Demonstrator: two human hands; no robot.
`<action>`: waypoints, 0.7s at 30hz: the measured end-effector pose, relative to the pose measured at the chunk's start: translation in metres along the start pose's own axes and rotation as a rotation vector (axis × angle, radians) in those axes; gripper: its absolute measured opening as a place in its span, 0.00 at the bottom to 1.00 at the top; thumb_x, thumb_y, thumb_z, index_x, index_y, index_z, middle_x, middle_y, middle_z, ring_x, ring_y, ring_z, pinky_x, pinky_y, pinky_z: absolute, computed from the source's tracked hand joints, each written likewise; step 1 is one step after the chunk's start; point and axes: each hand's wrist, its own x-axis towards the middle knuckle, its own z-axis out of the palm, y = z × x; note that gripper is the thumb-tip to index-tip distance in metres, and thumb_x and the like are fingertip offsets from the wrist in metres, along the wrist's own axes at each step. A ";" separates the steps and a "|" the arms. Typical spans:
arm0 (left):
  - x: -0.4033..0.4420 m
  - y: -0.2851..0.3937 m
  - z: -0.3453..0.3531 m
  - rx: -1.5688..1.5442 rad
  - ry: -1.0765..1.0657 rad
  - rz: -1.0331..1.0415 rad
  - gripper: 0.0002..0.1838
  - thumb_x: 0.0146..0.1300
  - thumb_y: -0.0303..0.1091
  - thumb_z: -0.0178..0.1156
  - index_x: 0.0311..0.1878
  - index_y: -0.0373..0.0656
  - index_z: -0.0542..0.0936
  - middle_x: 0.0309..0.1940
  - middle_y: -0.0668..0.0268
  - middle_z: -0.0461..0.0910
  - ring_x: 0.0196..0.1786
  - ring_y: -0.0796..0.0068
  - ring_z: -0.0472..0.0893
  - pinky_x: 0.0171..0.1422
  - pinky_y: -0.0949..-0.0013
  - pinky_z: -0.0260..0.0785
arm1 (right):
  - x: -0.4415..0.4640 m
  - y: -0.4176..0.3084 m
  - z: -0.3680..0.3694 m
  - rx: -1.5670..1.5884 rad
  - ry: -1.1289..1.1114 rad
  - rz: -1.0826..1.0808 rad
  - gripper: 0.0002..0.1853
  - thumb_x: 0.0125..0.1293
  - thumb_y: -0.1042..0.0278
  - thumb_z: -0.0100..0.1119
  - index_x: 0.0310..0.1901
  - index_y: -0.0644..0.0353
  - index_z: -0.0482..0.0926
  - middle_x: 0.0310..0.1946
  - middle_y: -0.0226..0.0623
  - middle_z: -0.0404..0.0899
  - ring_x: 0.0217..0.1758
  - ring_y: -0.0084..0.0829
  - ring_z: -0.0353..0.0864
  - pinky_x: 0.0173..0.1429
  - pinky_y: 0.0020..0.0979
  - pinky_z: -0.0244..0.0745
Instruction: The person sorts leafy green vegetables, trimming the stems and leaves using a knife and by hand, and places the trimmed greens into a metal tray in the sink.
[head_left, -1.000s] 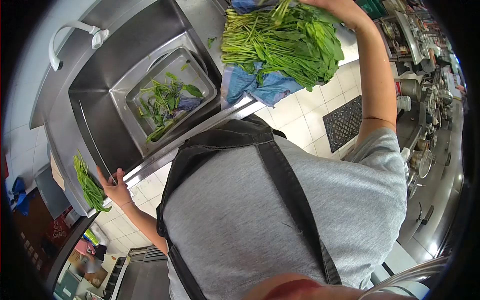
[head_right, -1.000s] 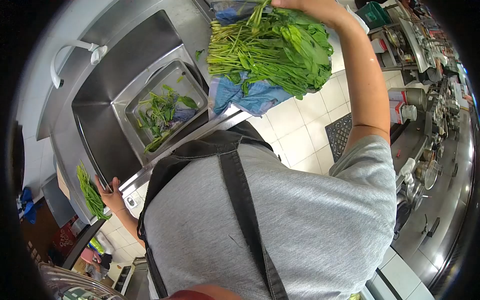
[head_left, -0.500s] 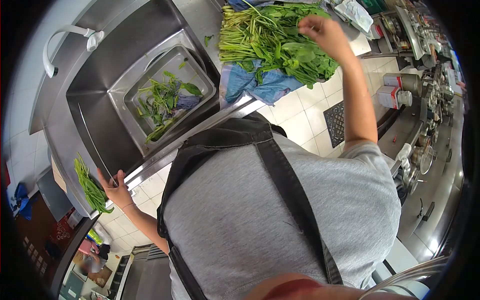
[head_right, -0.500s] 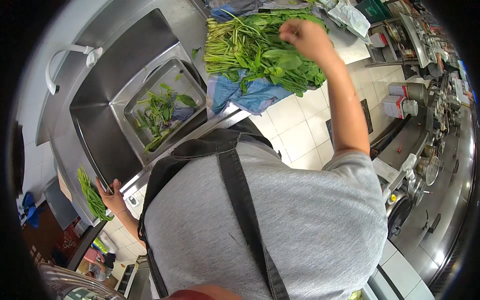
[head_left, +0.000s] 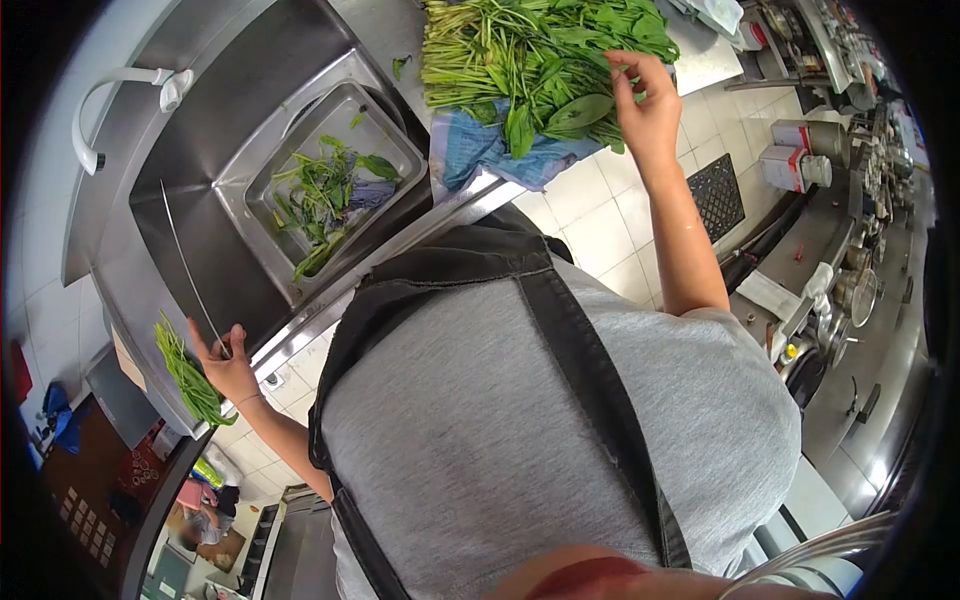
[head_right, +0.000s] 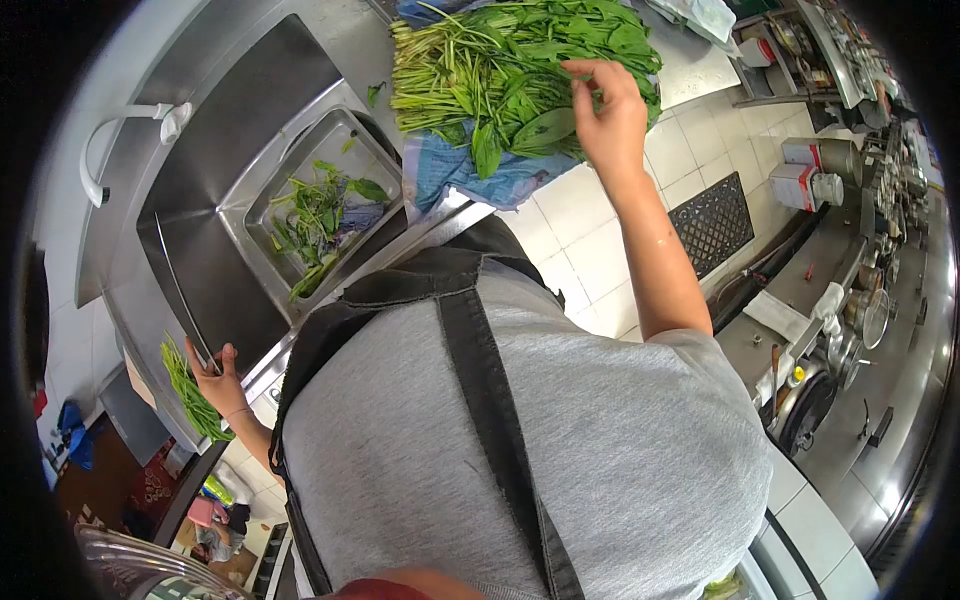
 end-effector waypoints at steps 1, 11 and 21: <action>0.001 0.002 -0.001 0.003 -0.005 -0.012 0.45 0.58 0.31 0.73 0.77 0.52 0.61 0.25 0.70 0.81 0.28 0.87 0.74 0.35 0.81 0.63 | 0.002 -0.001 -0.003 -0.014 -0.015 -0.002 0.10 0.61 0.80 0.61 0.44 0.59 0.84 0.39 0.35 0.83 0.36 0.28 0.79 0.40 0.28 0.74; 0.006 0.003 -0.001 0.083 -0.049 -0.024 0.45 0.58 0.30 0.73 0.77 0.52 0.61 0.25 0.70 0.80 0.30 0.86 0.76 0.38 0.81 0.64 | -0.045 -0.014 0.022 -0.193 -0.312 -0.183 0.10 0.51 0.72 0.70 0.37 0.56 0.84 0.38 0.37 0.78 0.45 0.42 0.78 0.49 0.38 0.74; 0.008 0.020 0.009 0.090 -0.058 -0.013 0.45 0.57 0.31 0.73 0.77 0.52 0.61 0.23 0.71 0.79 0.22 0.87 0.66 0.31 0.79 0.59 | -0.029 -0.028 0.034 -0.276 -0.106 -0.205 0.31 0.47 0.57 0.77 0.54 0.53 0.79 0.44 0.40 0.77 0.50 0.45 0.73 0.57 0.46 0.66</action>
